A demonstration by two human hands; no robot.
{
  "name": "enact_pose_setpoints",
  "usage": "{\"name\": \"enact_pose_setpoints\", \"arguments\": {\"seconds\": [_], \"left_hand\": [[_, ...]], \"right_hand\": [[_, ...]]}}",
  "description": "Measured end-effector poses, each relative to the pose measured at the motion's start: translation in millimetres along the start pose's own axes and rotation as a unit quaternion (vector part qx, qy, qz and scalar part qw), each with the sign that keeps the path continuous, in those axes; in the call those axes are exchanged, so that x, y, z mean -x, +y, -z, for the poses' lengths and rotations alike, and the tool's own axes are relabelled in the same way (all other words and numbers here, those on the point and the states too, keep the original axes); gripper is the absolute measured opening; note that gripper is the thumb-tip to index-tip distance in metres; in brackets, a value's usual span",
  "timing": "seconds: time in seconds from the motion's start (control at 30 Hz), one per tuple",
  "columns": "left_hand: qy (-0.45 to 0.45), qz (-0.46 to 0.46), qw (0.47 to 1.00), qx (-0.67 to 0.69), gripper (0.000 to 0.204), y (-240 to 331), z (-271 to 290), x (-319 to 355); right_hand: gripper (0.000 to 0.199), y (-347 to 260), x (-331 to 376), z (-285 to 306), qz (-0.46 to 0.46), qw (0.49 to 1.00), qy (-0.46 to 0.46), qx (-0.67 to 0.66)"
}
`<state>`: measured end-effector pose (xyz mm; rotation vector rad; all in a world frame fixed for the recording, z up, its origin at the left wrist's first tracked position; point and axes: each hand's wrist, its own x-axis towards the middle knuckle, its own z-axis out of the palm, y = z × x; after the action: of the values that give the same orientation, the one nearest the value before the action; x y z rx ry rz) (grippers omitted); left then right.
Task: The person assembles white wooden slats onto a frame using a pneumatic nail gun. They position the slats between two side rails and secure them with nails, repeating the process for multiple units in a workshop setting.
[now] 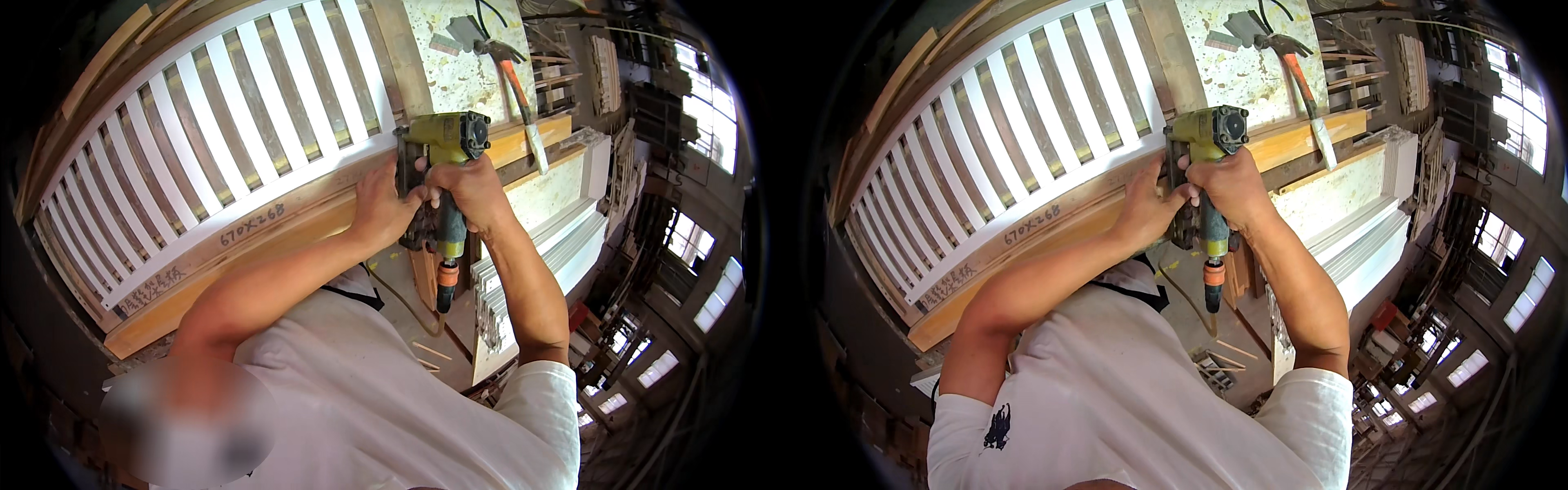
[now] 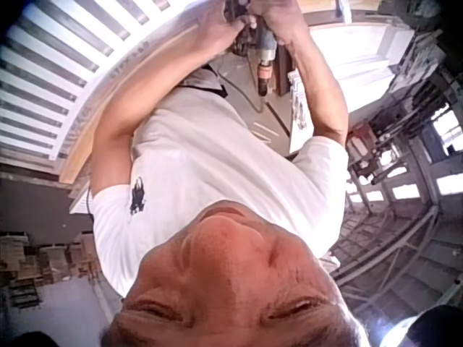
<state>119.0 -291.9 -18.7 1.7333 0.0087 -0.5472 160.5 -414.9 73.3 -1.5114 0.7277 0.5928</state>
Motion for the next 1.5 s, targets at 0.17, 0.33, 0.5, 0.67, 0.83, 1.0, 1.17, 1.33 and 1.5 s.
{"name": "enact_pose_setpoints", "arguments": {"seconds": [0.17,0.33,0.5,0.67,0.83,1.0,1.17,1.33,1.5], "left_hand": [[0.027,-0.018,0.999,-0.009,0.048,-8,-6,-1],[0.009,-0.026,0.999,0.034,0.045,-9,-1,-1],[-0.005,-0.005,0.998,0.068,0.046,-5,8,4],[0.017,-0.010,1.000,0.012,0.048,-10,27,21],[0.033,0.005,0.999,-0.023,0.048,-11,30,27],[-0.009,0.018,0.999,0.047,0.050,-15,34,25],[-0.016,0.029,0.997,0.063,0.053,3,52,30],[0.008,0.031,0.999,0.003,0.058,-14,59,45],[-0.018,0.064,0.997,0.031,0.061,-5,69,49]], "right_hand": [[0.014,-1,0,-1,0.000,1.000,-0.005,0.020],[0.015,0,2,-6,0.004,1.000,-0.009,0.013],[0.016,4,2,-10,-0.016,1.000,-0.007,0.019],[0.015,7,7,-27,-0.016,0.999,-0.043,0.002],[0.021,6,10,-36,-0.006,0.999,-0.038,0.035],[0.021,6,12,-42,-0.001,0.999,-0.035,0.026],[0.019,8,12,-45,-0.007,0.999,-0.046,0.022],[0.016,10,17,-62,-0.014,0.997,-0.071,0.013],[0.019,11,18,-68,-0.001,0.997,-0.069,0.041]]}}
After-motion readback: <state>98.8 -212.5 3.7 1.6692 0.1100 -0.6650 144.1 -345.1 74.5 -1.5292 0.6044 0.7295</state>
